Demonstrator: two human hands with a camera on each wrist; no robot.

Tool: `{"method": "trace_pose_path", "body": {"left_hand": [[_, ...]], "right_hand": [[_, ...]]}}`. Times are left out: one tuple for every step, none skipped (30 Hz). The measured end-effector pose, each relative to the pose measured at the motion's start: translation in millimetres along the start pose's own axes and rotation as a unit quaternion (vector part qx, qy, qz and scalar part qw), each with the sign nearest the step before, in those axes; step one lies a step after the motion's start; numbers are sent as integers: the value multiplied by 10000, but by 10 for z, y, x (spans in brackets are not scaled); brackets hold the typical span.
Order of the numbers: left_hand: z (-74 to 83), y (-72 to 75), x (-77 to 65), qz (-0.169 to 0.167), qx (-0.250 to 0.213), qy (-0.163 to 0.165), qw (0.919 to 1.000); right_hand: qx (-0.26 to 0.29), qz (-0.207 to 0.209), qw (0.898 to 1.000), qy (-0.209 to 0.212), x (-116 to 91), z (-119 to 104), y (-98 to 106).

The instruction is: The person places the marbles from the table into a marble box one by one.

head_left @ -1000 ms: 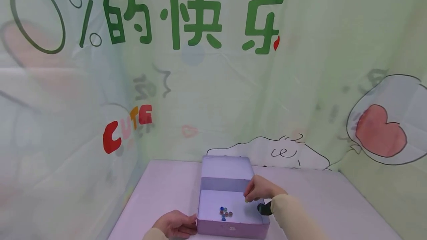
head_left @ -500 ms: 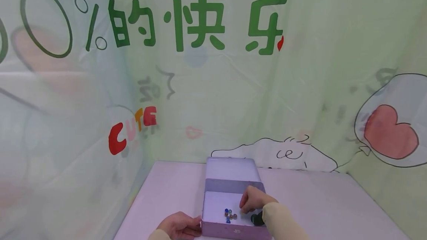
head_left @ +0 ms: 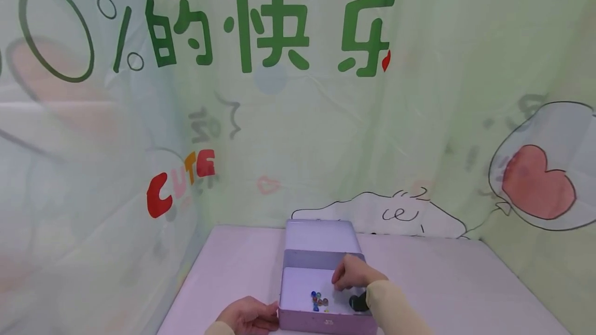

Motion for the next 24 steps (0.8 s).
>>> {"method": "trace_pose_path", "body": {"left_hand": [[0, -9, -3, -14, 20, -22, 10000], [0, -16, -6, -28, 28, -33, 10000], [1, -21, -7, -38, 33, -22, 10000], [2, -24, -9, -37, 48, -20, 10000], [3, -25, -10, -30, 39, 9, 10000], [4, -24, -9, -23, 34, 33, 10000], [5, -23, -9, -21, 43, 26, 10000], [5, -22, -7, -18, 53, 28, 10000], [2, -19, -5, -9, 53, 43, 10000], [-1, -21, -1, -7, 60, 42, 10000], [-5, -24, 3, -8, 58, 46, 10000], [-13, -27, 8, -9, 72, 29, 10000], [-22, -28, 12, -14, 94, 5, 10000], [-29, -32, 15, -3, 112, 18, 9999], [-33, -33, 14, 8, 118, 56, 9999], [-36, -38, 9, 10, 135, 57, 9999], [-34, -41, 0, 14, 171, 46, 9998], [-32, -43, -8, 7, 196, 28, 9998], [-26, -46, -19, 3, 234, 6, 9997], [-19, -50, -30, 11, 263, -14, 9997], [-14, -49, -41, 16, 281, -51, 9996], [-11, -50, -48, 22, 297, -103, 9995], [-8, -51, -52, 22, 305, -140, 9994], [-7, -56, -55, 11, 287, -164, 9995]], "right_hand": [[69, 25, 9999, 75, -22, -9, 37], [135, 67, 9998, 137, -46, -15, 83], [205, 120, 9995, 200, -75, -18, 136], [288, 178, 9991, 244, -109, -8, 194], [372, 230, 9987, 268, -147, 12, 255], [444, 294, 9982, 278, -193, 40, 319], [502, 364, 9978, 242, -248, 82, 384], [538, 431, 9974, 190, -308, 138, 451], [567, 507, 9970, 127, -377, 206, 516], [577, 585, 9966, 10, -456, 290, 584], [582, 667, 9960, -111, -544, 376, 653], [588, 755, 9951, -241, -640, 469, 718], [606, 832, 9940, -365, -743, 573, 781], [619, 907, 9925, -528, -850, 672, 843], [630, 1023, 9900, -745, -959, 760, 898], [668, 1079, 9881, -869, -1075, 841, 953], [712, 1133, 9862, -980, -1186, 918, 1001], [752, 1187, 9840, -1096, -1287, 986, 1046], [789, 1236, 9820, -1194, -1379, 1049, 1086], [821, 1291, 9798, -1289, -1455, 1096, 1120], [842, 1334, 9785, -1325, -1519, 1139, 1148], [875, 1348, 9782, -1315, -1572, 1182, 1170], [897, 1394, 9760, -1413, -1607, 1224, 1178], [925, 1414, 9747, -1461, -1637, 1258, 1177]]}}
Point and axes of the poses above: each hand's wrist, its own x-axis towards the middle knuckle, its own y-axis out of the back of the hand, z = x × y, the point moved 5 cm from there along x, towards the middle knuckle, and after that the axes turned 4 degrees about y, right-handed, at the moved point
